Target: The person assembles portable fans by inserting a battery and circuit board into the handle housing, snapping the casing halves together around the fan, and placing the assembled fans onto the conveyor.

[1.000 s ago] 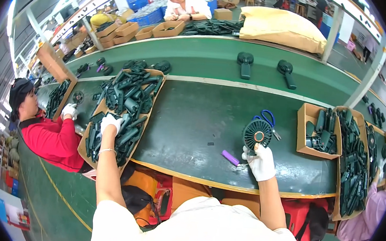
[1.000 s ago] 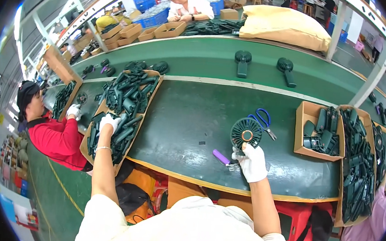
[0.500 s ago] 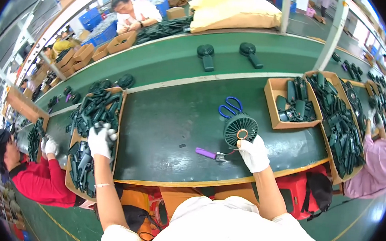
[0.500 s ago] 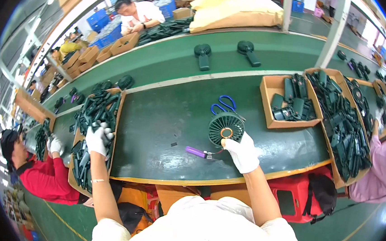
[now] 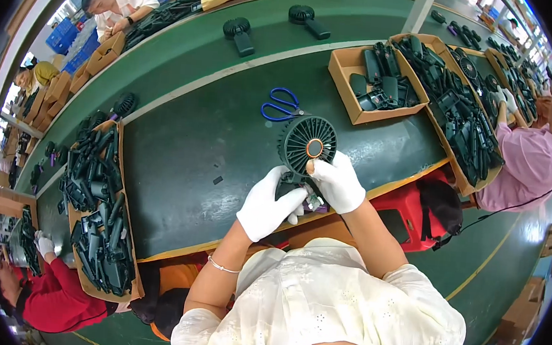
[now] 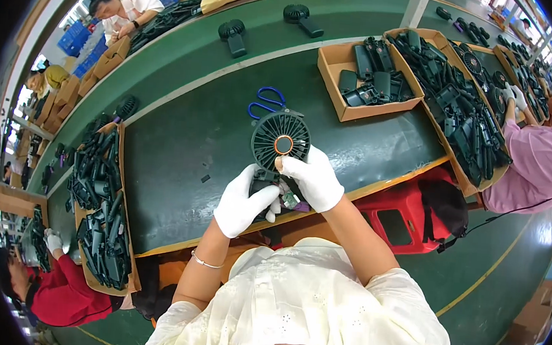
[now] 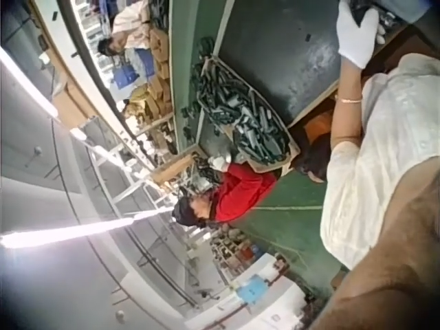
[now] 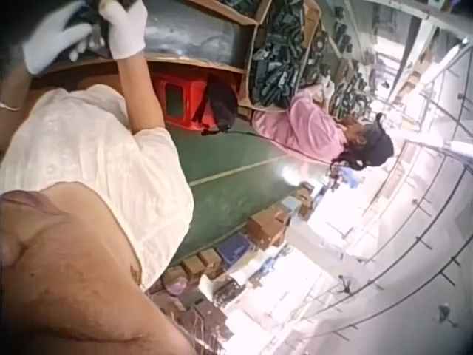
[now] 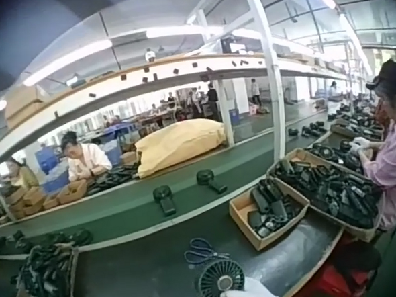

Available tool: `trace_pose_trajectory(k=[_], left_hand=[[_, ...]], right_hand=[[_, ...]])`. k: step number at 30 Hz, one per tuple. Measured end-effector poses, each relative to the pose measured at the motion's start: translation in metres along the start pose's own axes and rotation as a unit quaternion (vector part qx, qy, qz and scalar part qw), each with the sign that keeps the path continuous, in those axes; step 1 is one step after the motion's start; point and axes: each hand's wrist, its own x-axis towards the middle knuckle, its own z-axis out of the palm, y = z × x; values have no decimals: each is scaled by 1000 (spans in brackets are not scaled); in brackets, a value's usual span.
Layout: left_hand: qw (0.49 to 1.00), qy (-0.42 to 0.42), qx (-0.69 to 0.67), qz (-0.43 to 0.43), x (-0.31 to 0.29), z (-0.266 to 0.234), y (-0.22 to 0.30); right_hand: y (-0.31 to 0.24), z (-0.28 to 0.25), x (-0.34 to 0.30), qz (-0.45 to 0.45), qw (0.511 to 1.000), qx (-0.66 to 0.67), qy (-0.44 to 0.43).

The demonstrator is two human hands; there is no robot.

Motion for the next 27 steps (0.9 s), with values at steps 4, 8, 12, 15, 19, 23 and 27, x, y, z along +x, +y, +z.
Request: trace_pose_trajectory(k=[4,8,12,15,19,23,27], left_hand=[[998,19,-56,-19,0,1,-4],[993,118,-9,1,-10,5,20],[978,173,-19,112,-3,-9,14],[985,103,-107,88,-5,-18,11],[977,71,-193,55,-6,-16,9],[985,54,-162,25,-9,-10,3],[984,54,-167,-5,-10,-4,11]], right_hand=[[2,2,-4,63,998,-29,-5],[-11,15,-7,142,969,-176,-104],[6,17,-15,146,947,-237,-162],[3,18,-24,170,969,-125,-129],[4,-4,-26,139,988,15,-66],[-44,-3,-17,51,963,-266,-9],[-67,-2,-15,-50,911,-409,-33]])
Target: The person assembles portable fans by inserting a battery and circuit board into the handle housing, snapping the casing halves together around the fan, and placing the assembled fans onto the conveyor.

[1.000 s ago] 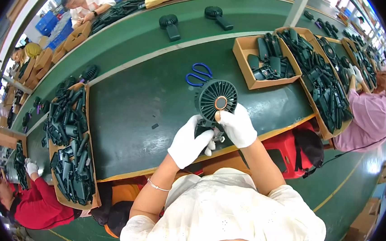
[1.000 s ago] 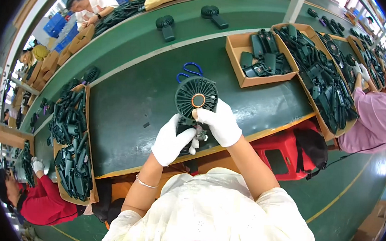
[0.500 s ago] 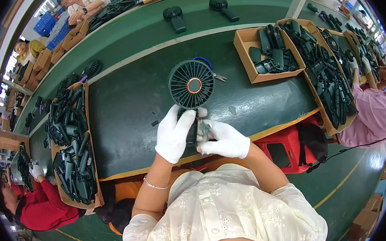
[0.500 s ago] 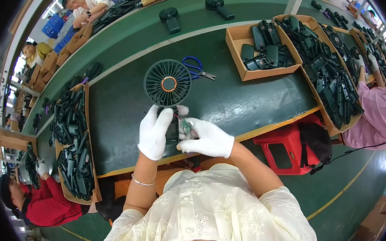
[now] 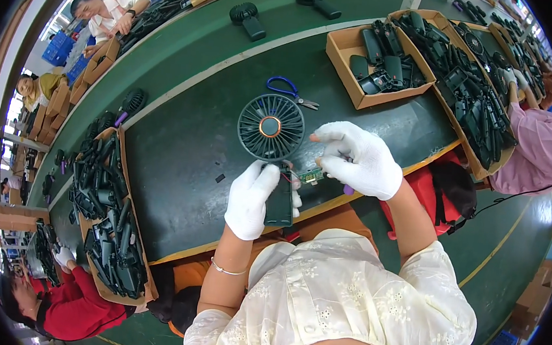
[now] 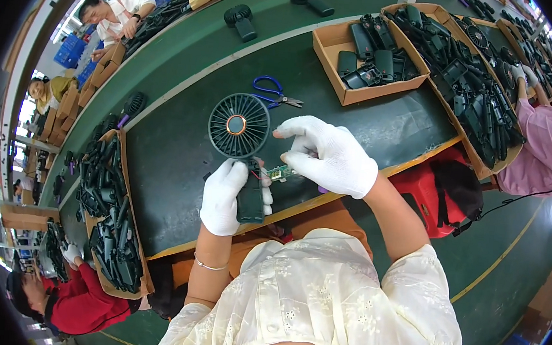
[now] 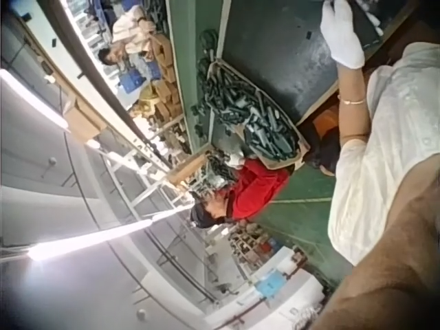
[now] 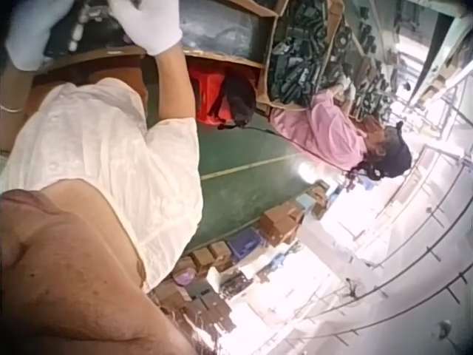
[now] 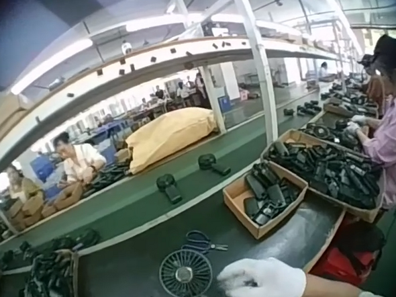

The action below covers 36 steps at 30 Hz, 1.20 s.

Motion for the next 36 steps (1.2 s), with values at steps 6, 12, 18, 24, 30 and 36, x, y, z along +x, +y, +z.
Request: trace_pose_trajectory(k=[6,12,18,24,30,36], left_hand=[[988,32,130,72,2,0,-10],[984,-38,-102,142,6,-7,-14],[971,-36,-80,222,6,-4,-23],[964,30,-61,258,1,0,-27],[935,135,156,290,-8,-13,-59],[717,-30,541,439,5,0,-25]], right_hand=[[-28,-15,1,99,985,137,-45],[24,8,9,119,962,184,-160],[56,36,0,147,918,337,-147],[86,50,-10,146,795,569,-147],[80,57,-2,59,848,504,-153],[89,55,2,-30,931,359,-58]])
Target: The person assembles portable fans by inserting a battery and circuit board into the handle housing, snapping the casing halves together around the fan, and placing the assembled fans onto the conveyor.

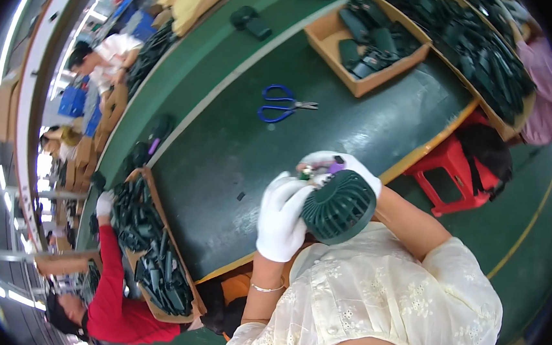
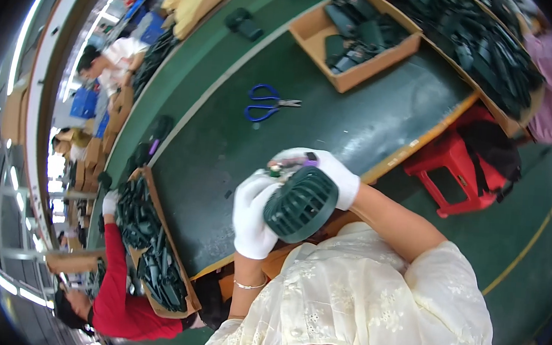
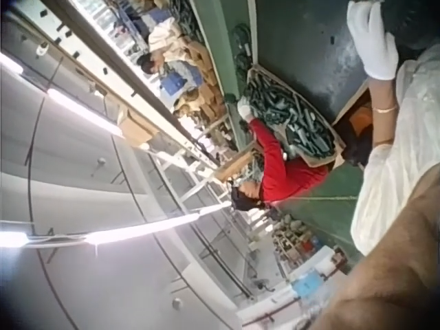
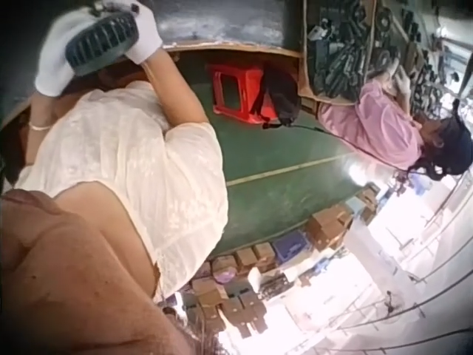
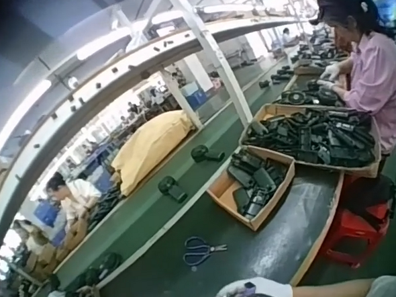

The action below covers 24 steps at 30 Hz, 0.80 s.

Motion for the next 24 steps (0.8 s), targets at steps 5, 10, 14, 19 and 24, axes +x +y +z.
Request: trace_pose_trajectory(k=[5,10,14,19,24], left_hand=[[999,1,-39,-26,-10,11,-5],[869,118,-347,-332,-19,20,9],[772,90,-439,-451,-14,21,-5],[808,41,-413,-419,-30,31,-37],[693,32,-490,-528,-4,17,-25]], right_hand=[[-8,2,-14,20,997,-4,74],[-6,10,-16,-6,983,-94,156],[-23,25,-13,24,992,-11,122],[-16,22,3,130,990,-22,40],[-17,30,3,-80,931,-338,111]])
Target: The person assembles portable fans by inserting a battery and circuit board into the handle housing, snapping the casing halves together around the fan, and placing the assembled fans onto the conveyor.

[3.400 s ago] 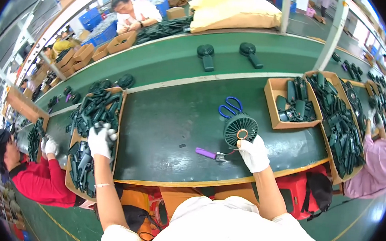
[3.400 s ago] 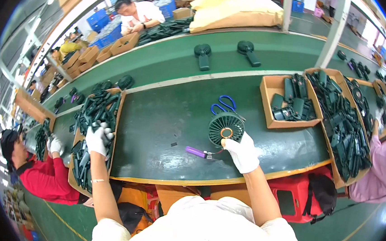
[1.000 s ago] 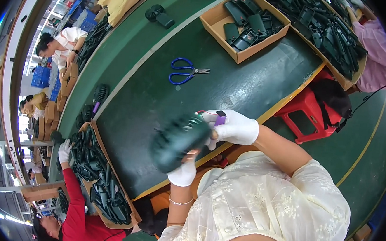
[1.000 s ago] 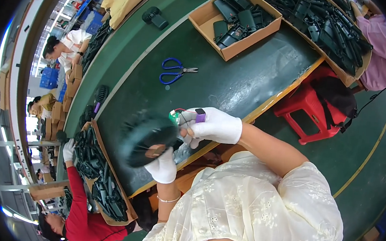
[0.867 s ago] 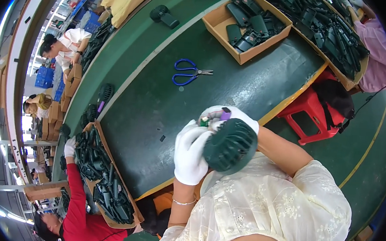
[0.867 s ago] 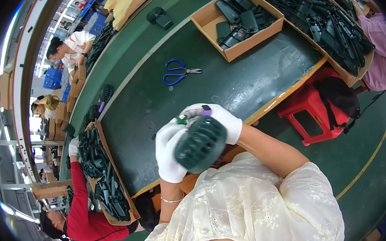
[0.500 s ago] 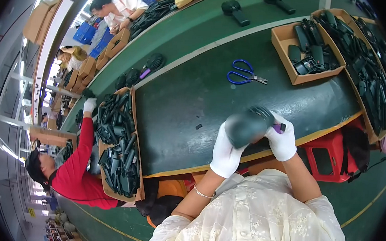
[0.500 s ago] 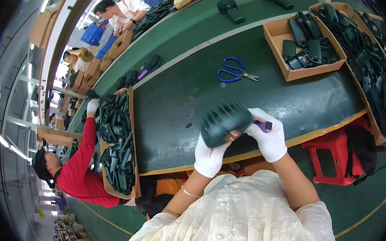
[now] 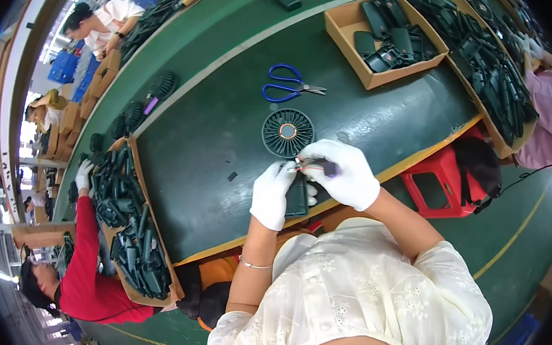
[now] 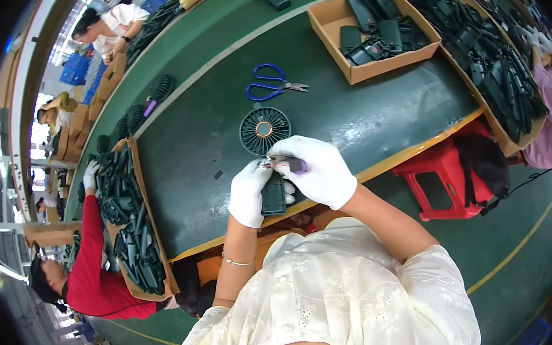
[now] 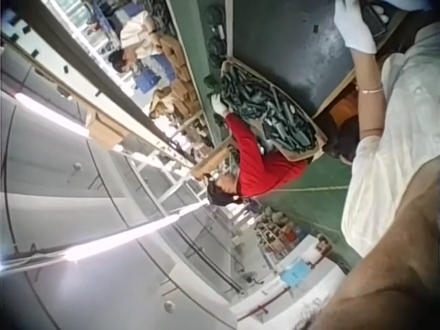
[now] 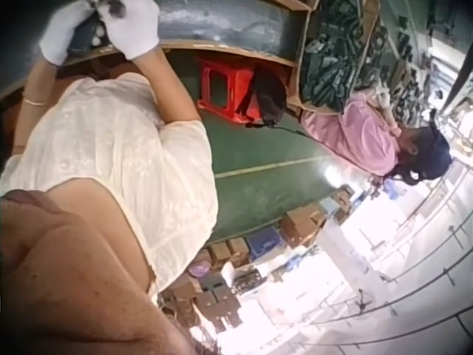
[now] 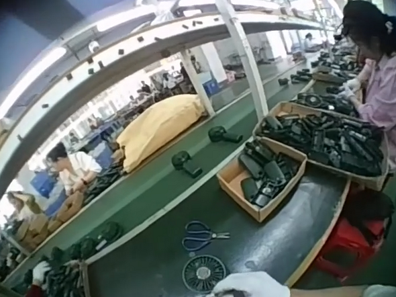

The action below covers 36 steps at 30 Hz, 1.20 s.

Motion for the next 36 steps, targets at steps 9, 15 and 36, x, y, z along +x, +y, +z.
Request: trace_pose_trajectory(k=[9,15,36], left_hand=[[999,-16,-31,-6,-1,-2,0],[996,-34,-86,0,0,-8,-5],[991,-22,18,133,13,-28,-24]], right_hand=[[21,4,1,112,991,67,-36],[30,5,2,-54,991,-124,-17],[13,15,5,-286,907,-306,-39]])
